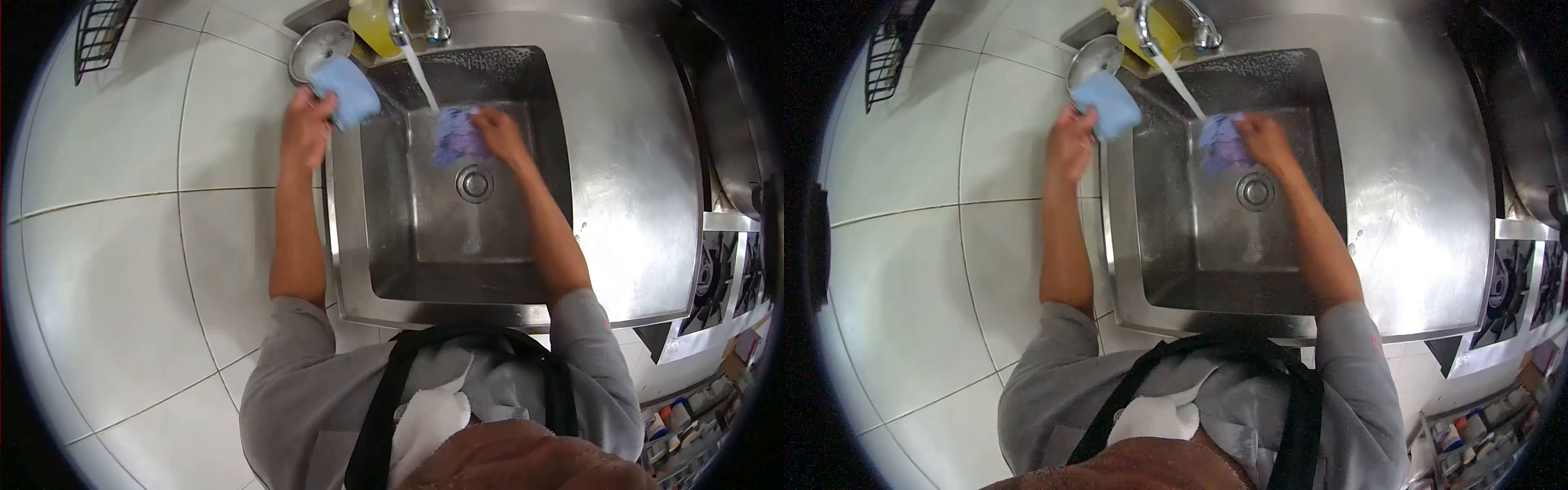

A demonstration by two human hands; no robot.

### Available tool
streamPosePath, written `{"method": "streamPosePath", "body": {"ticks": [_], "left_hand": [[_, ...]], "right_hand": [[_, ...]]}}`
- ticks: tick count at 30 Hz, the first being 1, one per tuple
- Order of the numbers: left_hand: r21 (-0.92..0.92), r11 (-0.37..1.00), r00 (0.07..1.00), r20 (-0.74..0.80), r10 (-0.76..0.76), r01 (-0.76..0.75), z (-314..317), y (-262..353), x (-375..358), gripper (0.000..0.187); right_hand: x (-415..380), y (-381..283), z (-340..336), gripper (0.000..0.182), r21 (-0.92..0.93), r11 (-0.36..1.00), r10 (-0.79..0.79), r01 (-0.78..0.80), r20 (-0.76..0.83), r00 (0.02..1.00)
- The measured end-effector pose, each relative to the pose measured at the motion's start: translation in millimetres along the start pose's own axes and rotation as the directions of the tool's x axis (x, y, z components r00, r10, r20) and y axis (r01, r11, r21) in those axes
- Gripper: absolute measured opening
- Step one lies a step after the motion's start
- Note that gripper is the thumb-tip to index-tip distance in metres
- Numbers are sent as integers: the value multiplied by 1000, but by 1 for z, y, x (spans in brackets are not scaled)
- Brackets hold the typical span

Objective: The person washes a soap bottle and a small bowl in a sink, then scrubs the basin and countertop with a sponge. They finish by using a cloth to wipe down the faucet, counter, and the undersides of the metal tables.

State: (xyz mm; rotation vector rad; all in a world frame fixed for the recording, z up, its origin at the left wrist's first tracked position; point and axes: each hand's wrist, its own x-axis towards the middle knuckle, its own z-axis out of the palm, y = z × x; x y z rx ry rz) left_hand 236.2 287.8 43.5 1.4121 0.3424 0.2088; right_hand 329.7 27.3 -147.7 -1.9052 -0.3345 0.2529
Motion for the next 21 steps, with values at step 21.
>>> {"method": "streamPosePath", "body": {"ticks": [21], "left_hand": [[-924,363,934,-18,-356,121,112,-192,85,19]], "right_hand": [[-2,13,27,31,75,956,295,-285,-201,934]]}}
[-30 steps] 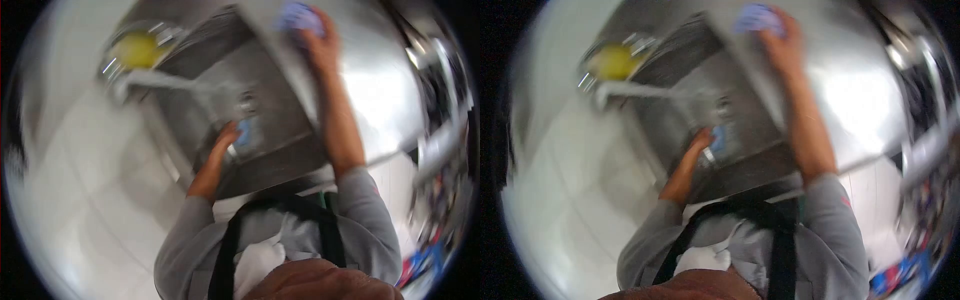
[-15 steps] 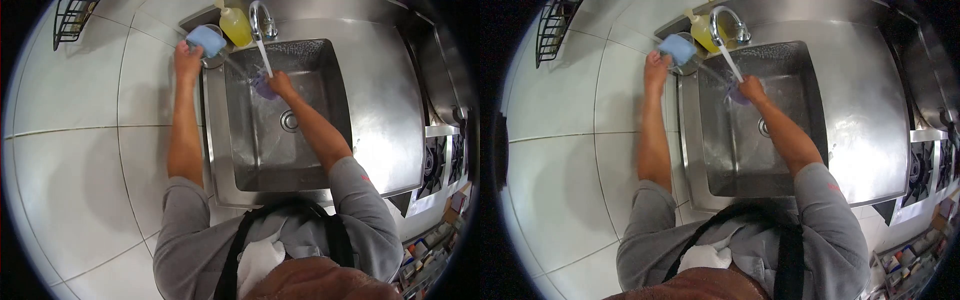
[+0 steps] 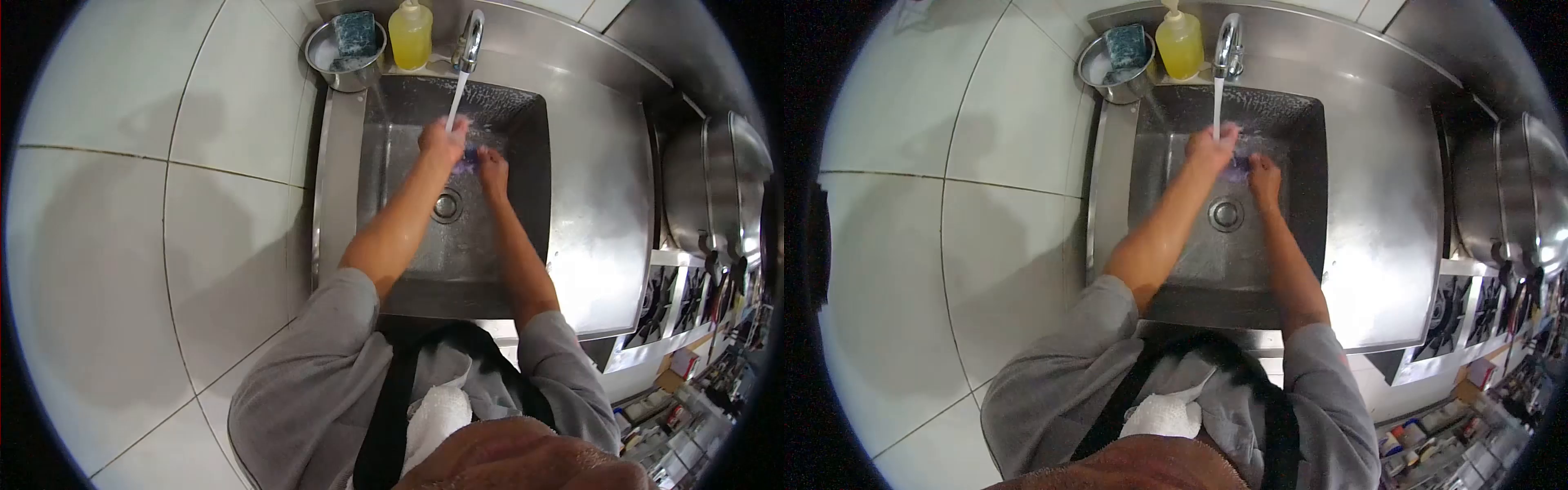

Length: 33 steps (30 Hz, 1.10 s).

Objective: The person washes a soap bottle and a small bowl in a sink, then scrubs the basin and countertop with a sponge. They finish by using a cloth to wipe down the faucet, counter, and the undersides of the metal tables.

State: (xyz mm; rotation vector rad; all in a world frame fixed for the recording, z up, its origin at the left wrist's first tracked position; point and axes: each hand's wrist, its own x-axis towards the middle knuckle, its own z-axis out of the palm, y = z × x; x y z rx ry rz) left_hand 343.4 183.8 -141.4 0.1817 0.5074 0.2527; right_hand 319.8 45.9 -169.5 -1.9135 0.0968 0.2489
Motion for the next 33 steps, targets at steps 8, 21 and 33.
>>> {"method": "streamPosePath", "body": {"ticks": [8,21,33], "left_hand": [[-101,992,980,-193,49,-70,-23,-9,-13,16],[-49,997,934,-355,46,-68,-4,-22,-20,25],[907,417,920,-215,329,63,-32,-10,-12,22]], "right_hand": [[-31,58,5,35,52,974,209,-219,155,966],[-51,88,3,33,-84,988,149,-131,270,951],[-126,96,-82,50,828,3,469,-561,494,732]]}}
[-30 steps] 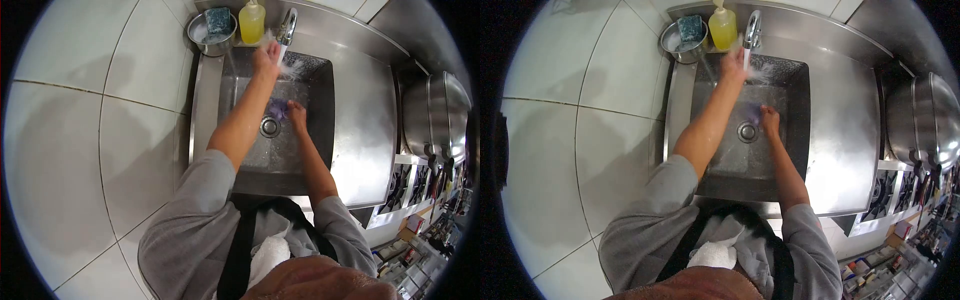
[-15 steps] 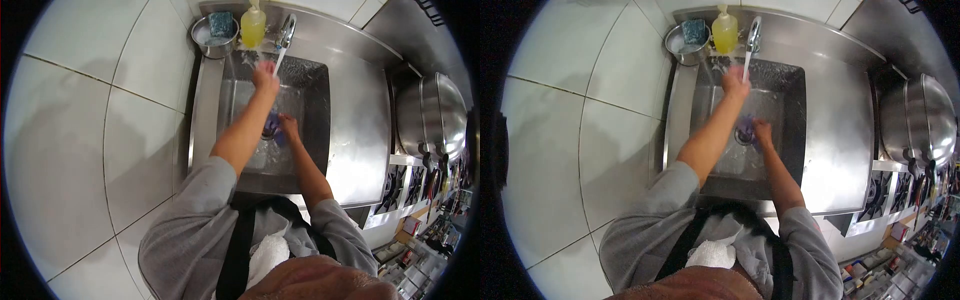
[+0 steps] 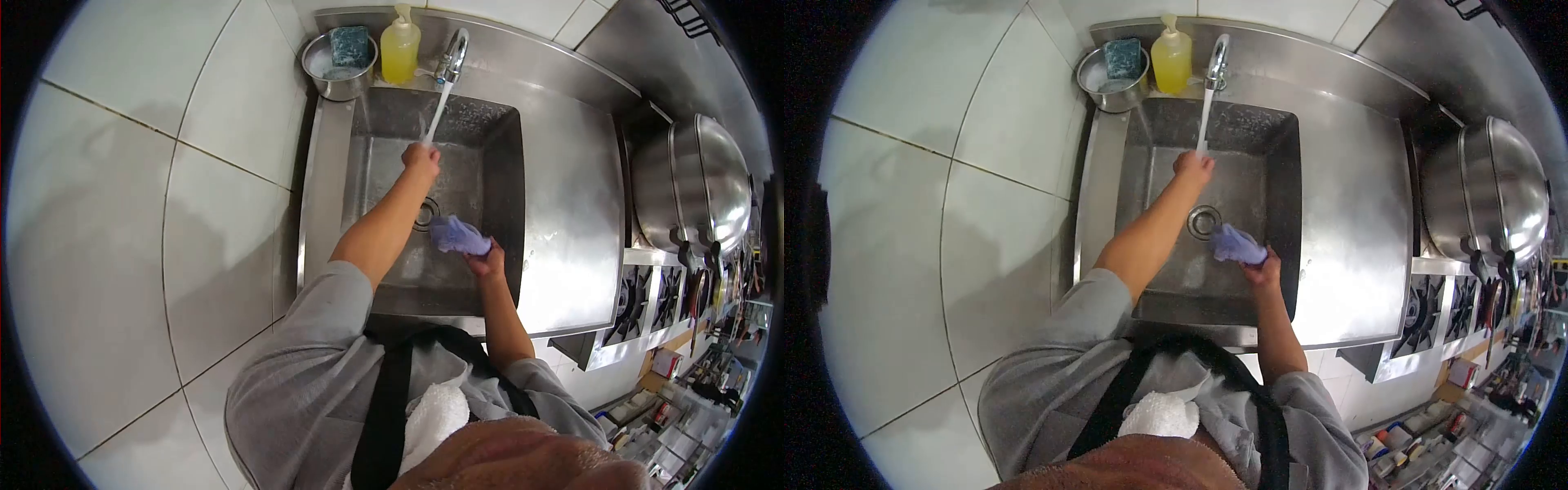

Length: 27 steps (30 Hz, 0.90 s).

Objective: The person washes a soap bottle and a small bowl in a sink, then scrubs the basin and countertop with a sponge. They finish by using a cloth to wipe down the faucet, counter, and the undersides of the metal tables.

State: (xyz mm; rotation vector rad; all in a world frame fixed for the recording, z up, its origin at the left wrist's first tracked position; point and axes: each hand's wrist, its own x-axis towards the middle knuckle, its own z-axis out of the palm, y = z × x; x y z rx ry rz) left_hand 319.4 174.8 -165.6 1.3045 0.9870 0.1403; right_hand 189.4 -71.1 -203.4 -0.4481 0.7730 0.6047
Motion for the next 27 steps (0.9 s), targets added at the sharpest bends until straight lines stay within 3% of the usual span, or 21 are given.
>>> {"method": "streamPosePath", "body": {"ticks": [1,2,3,4,5,6,7,9,10,11,12,13,15,16,18,21,23,25,27], "left_hand": [[-231,965,992,19,-124,125,4,-10,8,22],[-326,933,988,60,-142,154,7,-7,13,22],[-301,950,992,108,-58,88,14,0,21,22],[-180,979,977,173,127,-96,19,11,30,22],[27,930,897,276,346,-367,26,17,50,22],[168,798,791,352,500,-579,35,12,71,22],[268,719,751,410,517,-641,18,32,35,20],[168,878,867,320,382,-449,9,35,15,18],[-71,988,963,223,153,-140,10,15,24,16],[-318,931,974,194,-119,178,13,-9,34,15],[-533,716,892,233,-388,451,16,-24,37,15],[-533,713,886,351,-304,456,23,-23,36,18],[-536,697,818,560,-128,476,38,-1,34,29],[-501,716,660,748,75,486,36,16,29,32],[-487,732,733,680,-24,476,32,31,14,32],[-566,653,851,458,-258,503,11,-25,40,36],[-491,790,831,555,-40,367,27,-31,55,37],[-441,875,751,643,150,202,42,-40,67,37],[-508,824,719,667,192,251,47,-29,57,37]], "right_hand": [[6,-2,-18,51,68,997,41,-42,21,999],[0,0,-21,53,133,987,81,-86,45,996],[-10,3,-26,47,56,994,88,-96,136,987],[-11,4,-24,43,9,980,192,-201,260,946],[-11,4,-20,38,-47,954,292,-297,372,881],[-16,3,-17,34,-115,918,386,-378,472,792],[-28,8,-9,28,-159,941,338,-300,349,874],[-45,18,17,18,-278,949,185,-148,113,976],[-42,15,12,17,-323,934,203,-155,118,972],[-37,14,3,15,-360,918,219,-165,116,969],[-36,15,-7,14,-394,902,236,-176,108,966],[-58,13,14,13,-421,881,281,-217,97,955],[-59,7,5,14,-455,875,221,-167,69,973],[-61,6,-2,14,-474,868,195,-149,49,980],[-83,3,12,21,-491,864,155,-116,40,987],[-107,-5,37,27,-536,844,112,-32,118,987],[-114,-10,43,27,-545,838,54,20,119,991],[-110,-15,34,28,-587,809,19,39,92,996],[-116,-17,51,27,-566,824,21,37,97,995]]}}
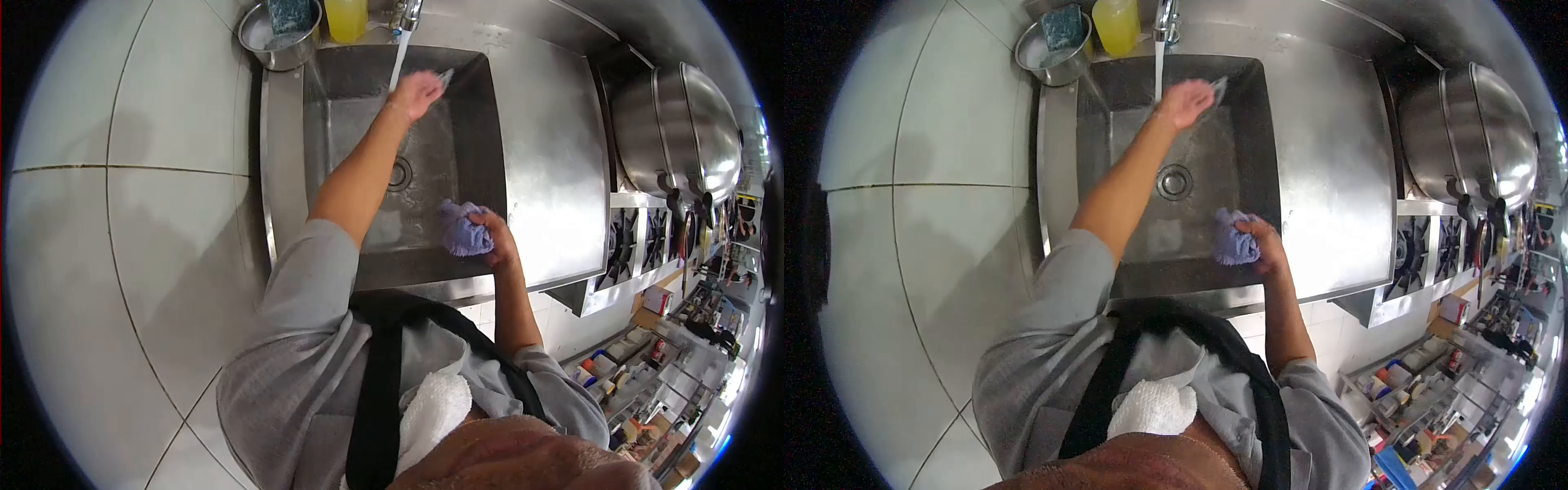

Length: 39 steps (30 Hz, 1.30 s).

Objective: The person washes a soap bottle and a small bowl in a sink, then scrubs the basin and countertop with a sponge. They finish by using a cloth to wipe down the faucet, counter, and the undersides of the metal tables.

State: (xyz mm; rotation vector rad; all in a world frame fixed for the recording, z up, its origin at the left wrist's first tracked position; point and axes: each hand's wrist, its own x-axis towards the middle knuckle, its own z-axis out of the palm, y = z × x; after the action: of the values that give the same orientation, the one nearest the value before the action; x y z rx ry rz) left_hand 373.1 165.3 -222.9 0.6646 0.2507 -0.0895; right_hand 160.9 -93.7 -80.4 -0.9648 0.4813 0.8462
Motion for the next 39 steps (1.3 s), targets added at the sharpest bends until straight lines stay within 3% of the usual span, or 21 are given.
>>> {"method": "streamPosePath", "body": {"ticks": [2,5,8,10,11,13,15,17,20,23,24,26,27,28,29,31,33,35,36,38,39], "left_hand": [[-356,934,993,-86,-77,41,52,35,-11,36],[-418,906,967,-248,-50,-60,-6,28,-39,29],[-370,926,997,43,-66,77,-69,9,-53,26],[-140,986,953,-274,-131,95,-6,3,-66,26],[-147,980,977,-145,-158,137,9,-19,-61,25],[-139,967,976,61,-208,214,21,-36,-59,24],[-117,952,945,201,-257,284,34,-30,-66,24],[-230,973,985,-166,-50,11,7,-5,-66,26],[-298,947,963,-266,41,-123,-39,20,-60,26],[-48,991,969,-222,111,-124,-10,18,-70,28],[53,995,977,-192,94,-85,7,1,-72,29],[42,995,990,104,-98,94,40,-42,-84,27],[-164,913,896,318,-310,373,59,-47,-100,25],[-59,968,920,329,-212,244,59,-51,-104,24],[42,994,931,350,-107,99,52,-54,-104,24],[-183,981,997,25,71,-66,5,-28,-87,23],[-401,911,977,-214,6,-94,-23,19,-86,20],[-49,998,996,-82,37,-41,-25,-6,-78,21],[130,991,999,-4,37,-36,-22,-23,-75,22],[554,827,931,343,-124,-94,44,-78,-114,23],[164,924,869,316,-380,345,73,-102,-136,23]], "right_hand": [[-12,-17,18,27,21,999,-47,48,-24,999],[-17,-43,33,26,44,983,-177,181,-89,980],[9,-76,25,21,-112,936,-343,333,-93,935],[25,-104,21,30,-120,837,-525,533,99,846],[45,-126,28,32,-155,835,-530,527,25,847],[78,-167,48,26,-230,701,-698,675,-26,716],[113,-189,31,24,-602,178,-907,779,207,367],[110,-196,67,25,-384,361,-920,850,0,391],[144,-200,13,23,-891,10,-978,455,86,189],[162,-166,-43,28,-967,-252,-949,-35,240,203],[165,-157,-51,28,-956,-293,-951,6,292,100],[161,-152,-44,26,-955,-296,-948,30,298,117],[156,-149,-46,25,-956,-291,-948,37,293,127],[168,-150,-59,24,-917,-399,-917,8,399,-2],[160,-148,-55,28,-932,-362,-931,-9,361,60],[155,-148,-44,36,-957,-288,-945,-39,278,171],[170,-141,-69,40,-994,-22,-985,105,40,170],[154,-142,-37,37,-972,85,-976,220,-38,213],[160,-140,-46,35,-992,-120,-980,40,125,157],[160,-146,-49,33,-979,-206,-964,-3,202,170],[161,-150,-51,32,-967,-252,-953,-24,244,180]]}}
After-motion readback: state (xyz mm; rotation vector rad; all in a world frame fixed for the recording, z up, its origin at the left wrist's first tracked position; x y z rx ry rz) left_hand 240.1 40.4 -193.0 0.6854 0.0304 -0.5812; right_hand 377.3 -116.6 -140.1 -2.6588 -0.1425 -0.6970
